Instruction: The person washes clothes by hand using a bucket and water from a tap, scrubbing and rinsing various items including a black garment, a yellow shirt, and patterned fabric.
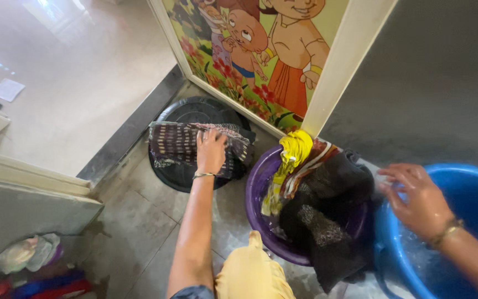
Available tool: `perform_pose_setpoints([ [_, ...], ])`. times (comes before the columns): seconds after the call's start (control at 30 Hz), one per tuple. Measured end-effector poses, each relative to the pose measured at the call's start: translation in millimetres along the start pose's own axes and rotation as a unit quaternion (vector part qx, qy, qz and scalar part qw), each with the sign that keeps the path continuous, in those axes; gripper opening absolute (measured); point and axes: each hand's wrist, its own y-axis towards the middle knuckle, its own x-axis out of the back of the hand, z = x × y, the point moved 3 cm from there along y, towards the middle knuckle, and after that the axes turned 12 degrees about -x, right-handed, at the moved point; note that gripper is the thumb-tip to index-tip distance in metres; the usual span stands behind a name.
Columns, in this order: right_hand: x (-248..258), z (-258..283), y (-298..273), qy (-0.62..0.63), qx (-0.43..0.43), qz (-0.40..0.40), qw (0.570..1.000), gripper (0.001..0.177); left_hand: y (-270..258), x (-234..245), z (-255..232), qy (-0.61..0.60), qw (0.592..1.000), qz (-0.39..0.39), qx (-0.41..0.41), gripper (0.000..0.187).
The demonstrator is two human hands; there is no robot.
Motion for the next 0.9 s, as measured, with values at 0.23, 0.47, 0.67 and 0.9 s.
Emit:
perform_pose_setpoints([
  [0.23,66.6,50.8,-28.0,0.120,0.009,-0.020,0.992,0.028,85.8,182.6,-47.0,-0.234,0.956,-0.175,-0.041,0.032],
  [0.47,136.5,78.6,-34.3,0.202,0.023,-0.044,0.978,0.090,171.6,337.1,-189.0,-0.295,0.915,-0.211,-0.174,0.036],
  [0.67,160.8,21.8,-58.0,0.158,0.017,-0.205,0.966,0.105,223.7,376.8,-284.7,-0.550,0.752,-0.282,-0.227,0.020],
  [0.9,181.3,-148.2,-114.1,0.175,-0.067,-0.268,0.945,0.019,247.7,290.1,-388.4,-0.761,0.570,-0.203,-0.236,0.032],
])
